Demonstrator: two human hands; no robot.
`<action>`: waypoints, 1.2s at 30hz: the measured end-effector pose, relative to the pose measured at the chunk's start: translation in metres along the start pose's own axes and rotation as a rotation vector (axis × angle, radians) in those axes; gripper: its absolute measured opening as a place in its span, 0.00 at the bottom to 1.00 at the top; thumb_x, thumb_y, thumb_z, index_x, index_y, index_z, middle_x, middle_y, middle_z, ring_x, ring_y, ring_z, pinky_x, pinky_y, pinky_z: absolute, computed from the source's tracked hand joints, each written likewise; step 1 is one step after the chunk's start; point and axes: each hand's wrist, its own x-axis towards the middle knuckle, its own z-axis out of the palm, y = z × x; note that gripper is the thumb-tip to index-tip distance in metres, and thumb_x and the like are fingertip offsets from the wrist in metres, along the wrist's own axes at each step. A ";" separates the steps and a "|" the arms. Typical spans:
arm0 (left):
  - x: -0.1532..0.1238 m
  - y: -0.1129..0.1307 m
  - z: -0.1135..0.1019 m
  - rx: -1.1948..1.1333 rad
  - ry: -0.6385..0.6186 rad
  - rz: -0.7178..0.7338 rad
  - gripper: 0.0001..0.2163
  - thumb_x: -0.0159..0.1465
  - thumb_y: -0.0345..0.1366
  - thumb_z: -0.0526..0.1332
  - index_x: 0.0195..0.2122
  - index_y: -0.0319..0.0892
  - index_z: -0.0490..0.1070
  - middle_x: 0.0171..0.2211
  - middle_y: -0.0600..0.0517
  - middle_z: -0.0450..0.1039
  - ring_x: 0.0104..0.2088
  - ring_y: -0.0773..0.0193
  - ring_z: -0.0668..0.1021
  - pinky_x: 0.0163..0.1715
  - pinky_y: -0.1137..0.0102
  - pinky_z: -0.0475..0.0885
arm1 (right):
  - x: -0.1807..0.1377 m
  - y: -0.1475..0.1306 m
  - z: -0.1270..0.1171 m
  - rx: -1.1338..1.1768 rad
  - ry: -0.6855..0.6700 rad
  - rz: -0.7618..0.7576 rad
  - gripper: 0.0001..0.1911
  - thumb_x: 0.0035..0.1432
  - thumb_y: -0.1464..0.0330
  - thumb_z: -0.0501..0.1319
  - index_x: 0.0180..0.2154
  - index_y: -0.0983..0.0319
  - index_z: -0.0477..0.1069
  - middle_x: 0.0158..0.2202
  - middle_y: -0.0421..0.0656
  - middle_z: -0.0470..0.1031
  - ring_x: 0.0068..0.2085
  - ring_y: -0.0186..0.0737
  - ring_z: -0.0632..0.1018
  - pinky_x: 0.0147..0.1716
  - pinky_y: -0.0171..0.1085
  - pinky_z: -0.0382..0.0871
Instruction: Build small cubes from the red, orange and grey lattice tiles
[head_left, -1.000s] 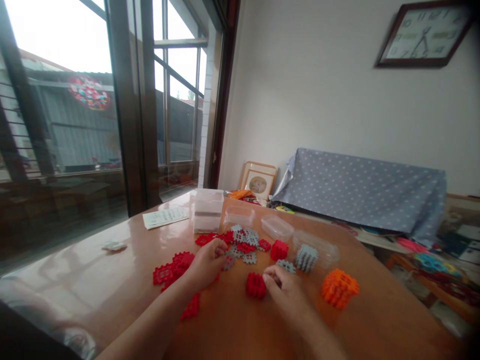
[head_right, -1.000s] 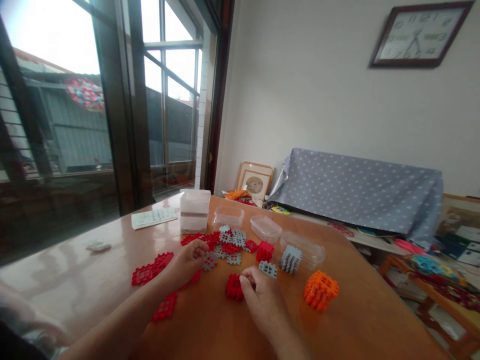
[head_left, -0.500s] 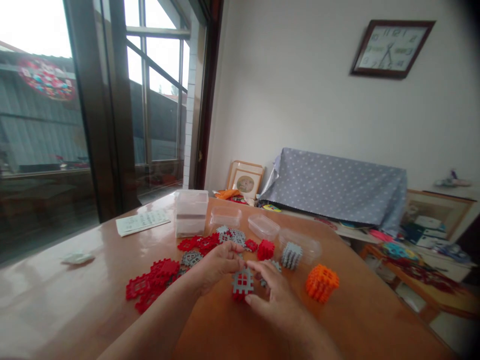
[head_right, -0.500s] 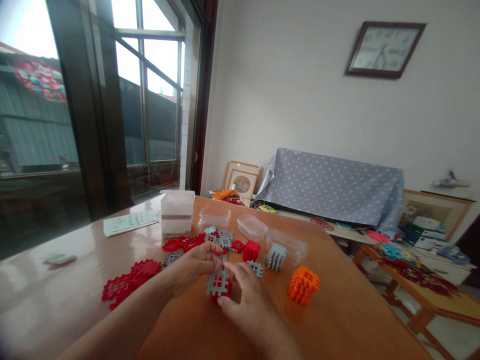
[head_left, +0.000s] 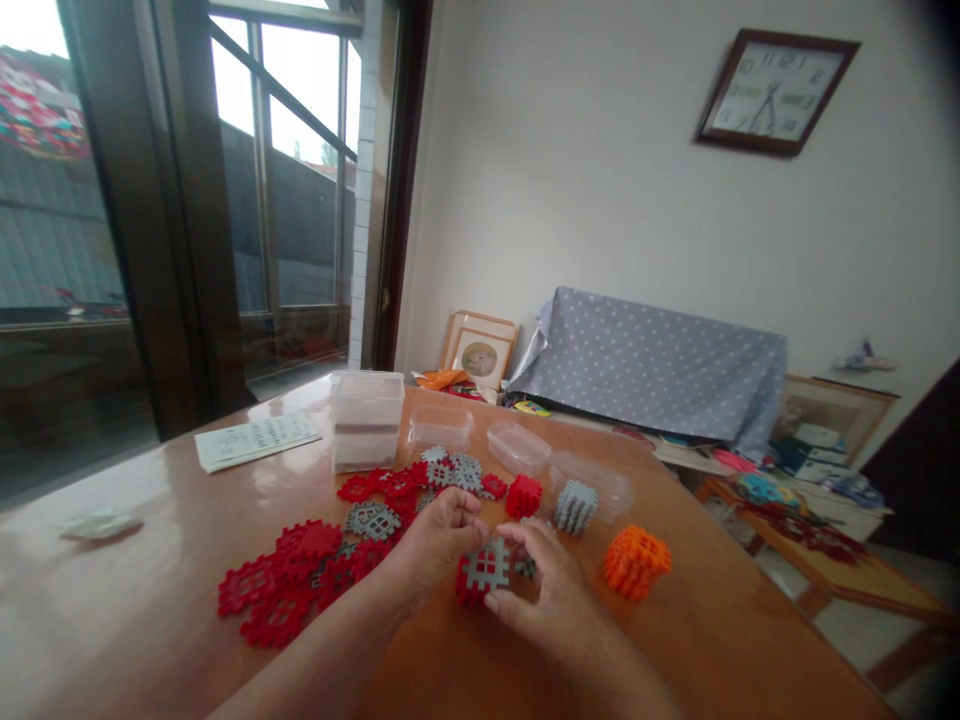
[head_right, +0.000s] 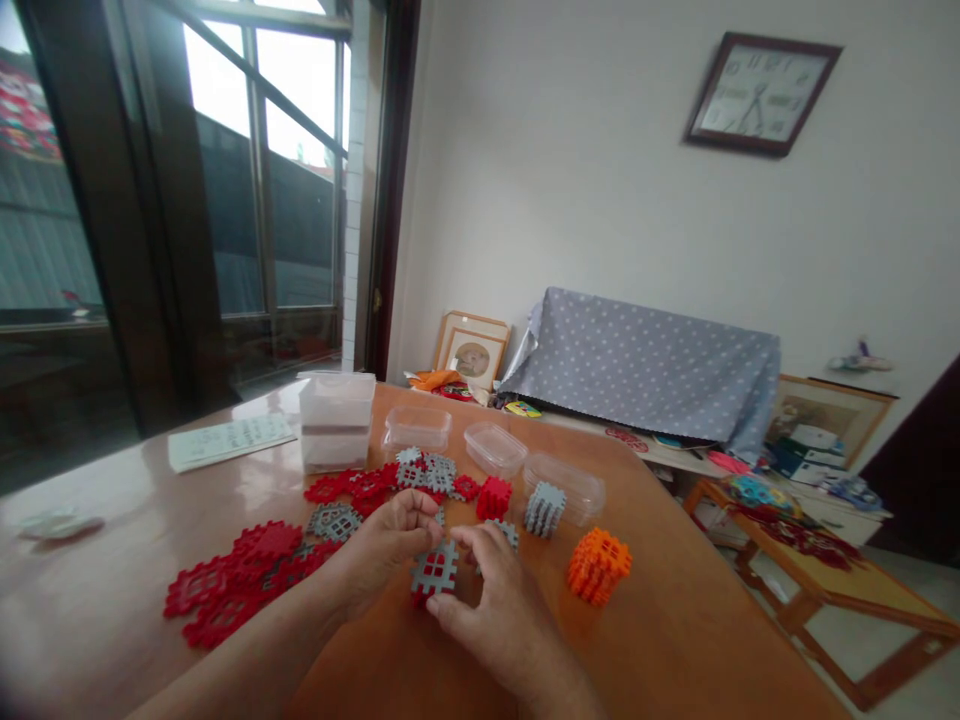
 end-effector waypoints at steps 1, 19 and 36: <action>0.000 -0.001 0.001 0.009 0.008 0.003 0.18 0.53 0.35 0.71 0.39 0.43 0.63 0.28 0.57 0.71 0.28 0.70 0.72 0.33 0.72 0.65 | 0.000 0.002 0.001 -0.008 -0.001 0.006 0.26 0.50 0.67 0.68 0.53 0.55 0.71 0.48 0.43 0.73 0.46 0.44 0.75 0.47 0.41 0.71; 0.005 -0.003 -0.018 0.281 0.100 0.080 0.12 0.59 0.45 0.65 0.35 0.41 0.70 0.32 0.52 0.74 0.35 0.63 0.74 0.37 0.69 0.66 | 0.009 0.097 -0.031 -0.007 0.238 0.177 0.27 0.54 0.60 0.66 0.54 0.62 0.72 0.50 0.47 0.75 0.50 0.47 0.75 0.54 0.48 0.68; 0.014 0.008 -0.060 0.516 0.243 0.110 0.11 0.61 0.45 0.61 0.37 0.43 0.71 0.27 0.55 0.70 0.25 0.66 0.68 0.26 0.72 0.60 | 0.007 0.086 -0.029 0.003 0.293 0.213 0.28 0.58 0.56 0.63 0.57 0.61 0.71 0.50 0.49 0.76 0.52 0.49 0.76 0.54 0.50 0.68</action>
